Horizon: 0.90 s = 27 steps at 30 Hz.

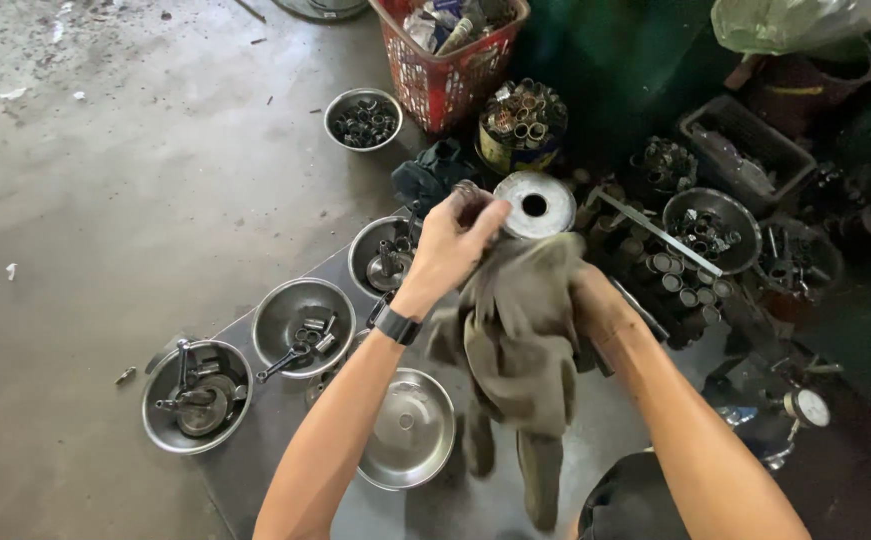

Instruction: The person handles small metal components at a workbench, picking parts from metal bowls, wiping them with a cloth, and placing them into a shallow metal dish. They move between bowls of parts, occasionally using a wrench on a part, and continue sorting and wiping pieces one at a time.

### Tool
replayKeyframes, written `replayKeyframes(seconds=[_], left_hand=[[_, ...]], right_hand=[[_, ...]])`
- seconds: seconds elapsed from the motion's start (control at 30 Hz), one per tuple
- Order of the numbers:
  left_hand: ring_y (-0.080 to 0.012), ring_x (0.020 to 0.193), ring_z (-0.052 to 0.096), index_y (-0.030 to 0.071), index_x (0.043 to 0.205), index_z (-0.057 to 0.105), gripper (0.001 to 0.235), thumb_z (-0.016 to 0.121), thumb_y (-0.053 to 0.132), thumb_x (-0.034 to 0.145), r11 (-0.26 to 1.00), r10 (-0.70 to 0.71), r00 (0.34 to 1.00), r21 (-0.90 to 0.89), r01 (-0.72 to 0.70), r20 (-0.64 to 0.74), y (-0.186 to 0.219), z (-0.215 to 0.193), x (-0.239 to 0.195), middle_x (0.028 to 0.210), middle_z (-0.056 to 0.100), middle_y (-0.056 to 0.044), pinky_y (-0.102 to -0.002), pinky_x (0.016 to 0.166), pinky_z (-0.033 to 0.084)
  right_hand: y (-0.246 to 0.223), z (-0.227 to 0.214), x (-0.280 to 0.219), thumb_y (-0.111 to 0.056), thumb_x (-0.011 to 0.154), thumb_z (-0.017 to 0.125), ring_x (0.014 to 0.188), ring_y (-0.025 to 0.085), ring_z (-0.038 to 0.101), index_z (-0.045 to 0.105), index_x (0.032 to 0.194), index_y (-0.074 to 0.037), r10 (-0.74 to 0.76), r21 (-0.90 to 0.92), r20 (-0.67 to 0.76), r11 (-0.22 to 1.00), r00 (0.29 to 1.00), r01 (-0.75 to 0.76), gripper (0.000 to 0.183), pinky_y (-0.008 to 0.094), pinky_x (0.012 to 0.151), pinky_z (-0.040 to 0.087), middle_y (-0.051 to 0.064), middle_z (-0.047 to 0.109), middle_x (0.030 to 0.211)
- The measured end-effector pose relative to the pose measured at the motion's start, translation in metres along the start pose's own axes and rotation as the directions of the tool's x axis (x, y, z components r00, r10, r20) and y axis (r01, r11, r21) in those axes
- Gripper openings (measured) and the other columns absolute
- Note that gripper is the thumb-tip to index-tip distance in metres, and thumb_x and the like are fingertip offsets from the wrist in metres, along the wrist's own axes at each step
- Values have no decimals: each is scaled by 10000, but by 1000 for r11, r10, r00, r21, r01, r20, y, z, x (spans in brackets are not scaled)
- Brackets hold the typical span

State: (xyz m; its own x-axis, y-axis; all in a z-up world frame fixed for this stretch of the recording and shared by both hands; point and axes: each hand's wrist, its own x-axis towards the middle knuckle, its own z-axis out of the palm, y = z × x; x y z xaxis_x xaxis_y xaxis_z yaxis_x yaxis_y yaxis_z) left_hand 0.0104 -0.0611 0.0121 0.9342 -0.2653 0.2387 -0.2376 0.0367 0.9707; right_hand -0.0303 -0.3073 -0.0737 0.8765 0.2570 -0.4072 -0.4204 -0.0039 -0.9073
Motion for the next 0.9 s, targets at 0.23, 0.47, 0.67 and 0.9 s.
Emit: replayKeyframes(seconds=[0.23,0.47,0.67,0.9], left_hand=[[-274,1076,627,22,988,739,165,667,171,996,809,479,878,397,-432,-21,49,-22,-15,1256,613,-139,-363,938,486],[-133,857,575,-13,1064,821,195,826,122,923,984,141,972,-80,-158,-187,15,-4,-21,1040,601,-63,-263,720,470],[-42,740,608,-31,1107,757,209,726,103,949,922,-145,989,-357,149,37,9,14,-26,877,718,15,-205,677,516],[-38,720,569,-53,1056,736,114,698,14,972,929,-48,998,-366,56,31,6,36,-38,851,622,22,-211,634,500]], right_hand=[[-41,40,-26,-256,995,590,1098,223,661,610,1272,-74,-186,593,-162,766,969,246,332,431,1026,547,75,674,1197],[-37,49,-12,-176,1098,627,919,160,687,664,1249,-33,-356,576,-153,726,922,376,211,341,841,569,35,713,1073],[-40,54,-11,-227,1046,628,887,178,709,665,1161,26,-355,513,-142,772,924,375,280,347,828,599,81,730,1045],[-56,64,-24,-145,986,659,836,139,691,690,1135,-17,-351,336,-302,831,886,444,198,308,753,585,53,717,992]])
